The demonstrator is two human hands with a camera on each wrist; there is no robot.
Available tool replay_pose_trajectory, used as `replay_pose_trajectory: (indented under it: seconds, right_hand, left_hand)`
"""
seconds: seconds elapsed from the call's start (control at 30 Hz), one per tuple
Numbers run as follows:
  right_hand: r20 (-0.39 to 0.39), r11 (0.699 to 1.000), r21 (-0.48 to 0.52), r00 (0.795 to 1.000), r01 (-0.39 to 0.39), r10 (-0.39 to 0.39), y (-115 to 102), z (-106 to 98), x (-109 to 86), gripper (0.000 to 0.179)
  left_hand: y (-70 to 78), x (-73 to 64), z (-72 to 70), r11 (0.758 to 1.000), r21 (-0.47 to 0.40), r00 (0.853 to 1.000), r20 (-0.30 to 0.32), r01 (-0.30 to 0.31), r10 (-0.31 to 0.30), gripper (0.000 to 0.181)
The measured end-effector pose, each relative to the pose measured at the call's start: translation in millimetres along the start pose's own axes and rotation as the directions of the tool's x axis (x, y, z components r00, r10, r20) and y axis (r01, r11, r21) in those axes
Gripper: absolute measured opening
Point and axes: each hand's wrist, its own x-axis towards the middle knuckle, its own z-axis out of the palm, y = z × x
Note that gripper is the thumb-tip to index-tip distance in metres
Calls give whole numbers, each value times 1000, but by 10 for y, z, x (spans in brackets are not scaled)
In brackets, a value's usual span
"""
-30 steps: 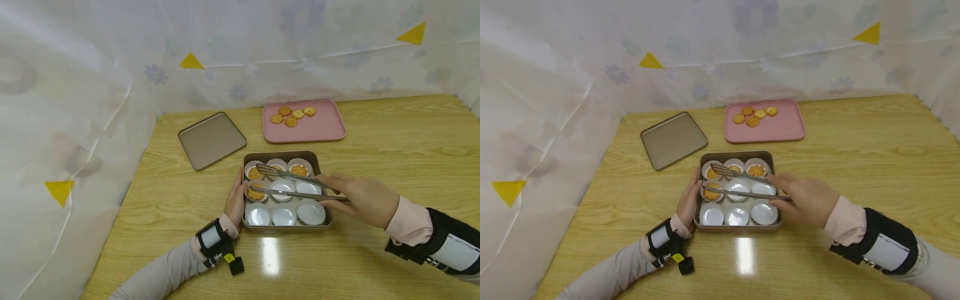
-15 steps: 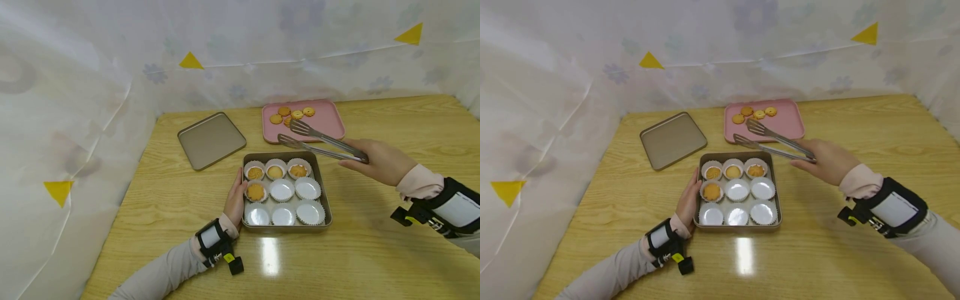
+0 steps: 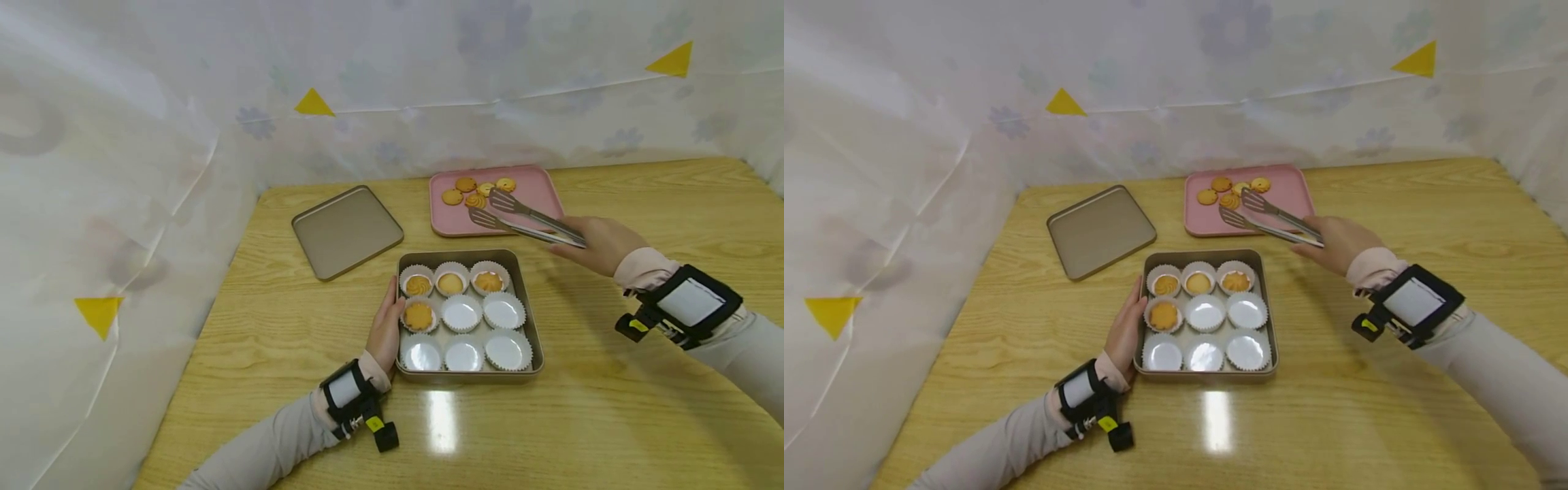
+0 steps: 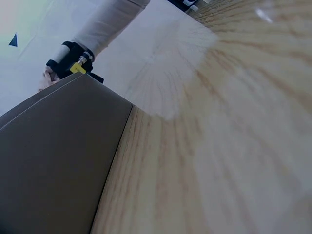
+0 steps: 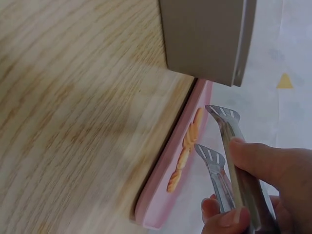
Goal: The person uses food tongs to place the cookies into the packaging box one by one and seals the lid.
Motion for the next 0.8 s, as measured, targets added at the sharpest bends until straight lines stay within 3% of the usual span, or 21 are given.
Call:
replay_pose_trajectory:
  seconds: [0.63, 0.8]
  right_hand:
    - [4, 1000, -7, 1000, -29, 29, 13, 99, 305, 58]
    - [-17, 1000, -6, 1000, -7, 7, 4, 115, 367, 51]
  left_hand:
    - [-11, -3, -6, 1000, 19, 1000, 10, -1, 1, 54]
    - [-3, -14, -3, 1000, 28, 1000, 9, 5, -6, 55]
